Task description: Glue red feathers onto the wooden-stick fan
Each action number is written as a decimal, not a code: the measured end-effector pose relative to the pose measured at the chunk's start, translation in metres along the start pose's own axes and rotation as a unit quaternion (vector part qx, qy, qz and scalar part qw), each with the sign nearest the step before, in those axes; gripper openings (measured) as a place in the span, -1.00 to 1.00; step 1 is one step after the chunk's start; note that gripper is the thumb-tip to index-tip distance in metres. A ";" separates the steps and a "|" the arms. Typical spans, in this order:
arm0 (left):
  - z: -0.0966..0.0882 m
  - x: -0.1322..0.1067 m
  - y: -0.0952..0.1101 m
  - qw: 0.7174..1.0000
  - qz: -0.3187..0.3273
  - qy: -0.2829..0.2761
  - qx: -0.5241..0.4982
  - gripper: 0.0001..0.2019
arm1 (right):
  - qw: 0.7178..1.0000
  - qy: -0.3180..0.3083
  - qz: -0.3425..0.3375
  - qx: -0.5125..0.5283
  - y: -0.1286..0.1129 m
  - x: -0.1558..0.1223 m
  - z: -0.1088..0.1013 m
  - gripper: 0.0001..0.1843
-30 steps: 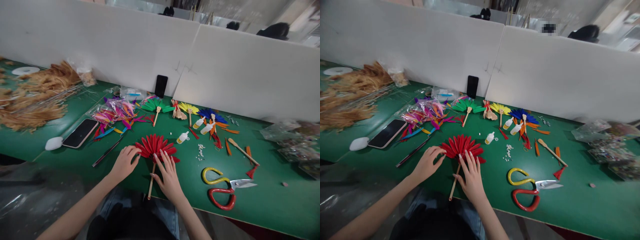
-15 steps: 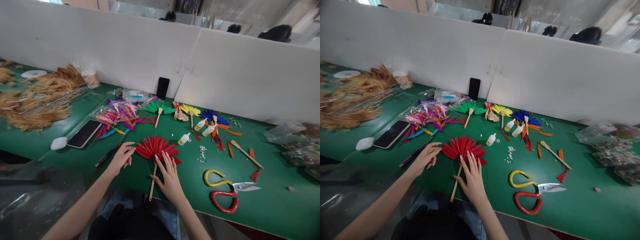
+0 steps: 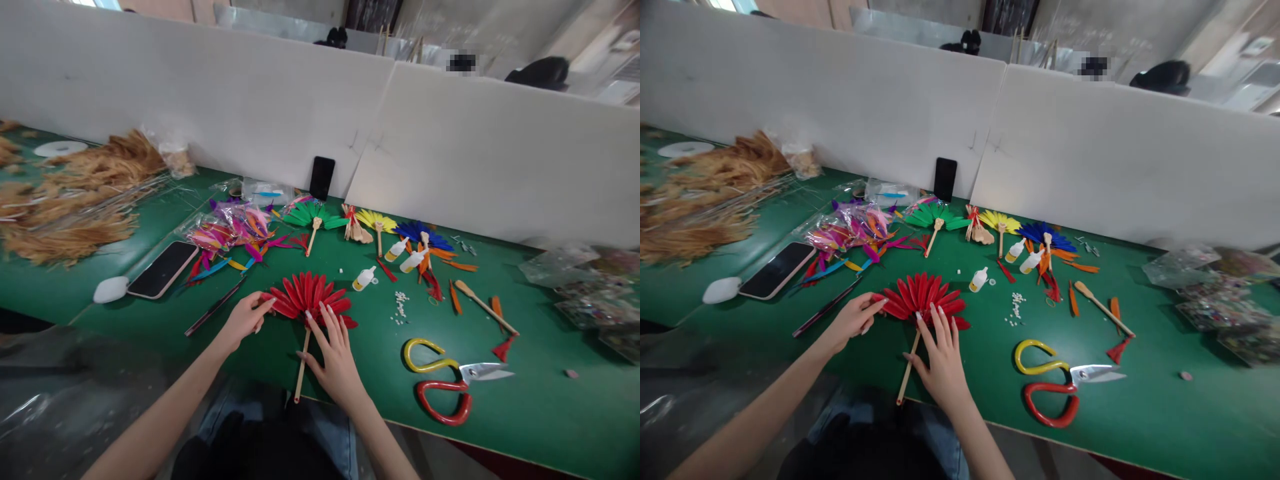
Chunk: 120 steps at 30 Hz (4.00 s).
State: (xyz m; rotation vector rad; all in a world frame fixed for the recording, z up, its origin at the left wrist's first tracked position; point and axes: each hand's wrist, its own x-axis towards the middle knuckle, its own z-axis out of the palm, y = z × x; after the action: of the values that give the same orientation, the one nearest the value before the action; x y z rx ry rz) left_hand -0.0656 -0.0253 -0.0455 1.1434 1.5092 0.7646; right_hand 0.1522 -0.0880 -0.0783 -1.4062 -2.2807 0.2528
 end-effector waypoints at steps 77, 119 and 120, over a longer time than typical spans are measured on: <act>0.001 -0.022 -0.027 0.819 0.423 0.133 0.364 -0.64 | 0.999 -0.009 -0.029 -0.023 0.001 -0.002 0.000 -0.41; -0.010 0.003 -0.041 0.853 0.313 0.147 0.390 -0.75 | 0.995 0.102 -0.015 0.010 -0.001 -0.018 -0.001 -0.59; -0.010 0.001 -0.041 0.852 0.309 0.157 0.391 -0.75 | 0.994 0.104 -0.013 0.010 -0.002 -0.019 -0.001 -0.59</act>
State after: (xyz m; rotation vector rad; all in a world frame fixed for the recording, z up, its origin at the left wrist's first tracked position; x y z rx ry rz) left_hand -0.0861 -0.0377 -0.0805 2.2875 1.8038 0.7934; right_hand 0.1587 -0.1053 -0.0816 -1.3256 -2.1196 0.1149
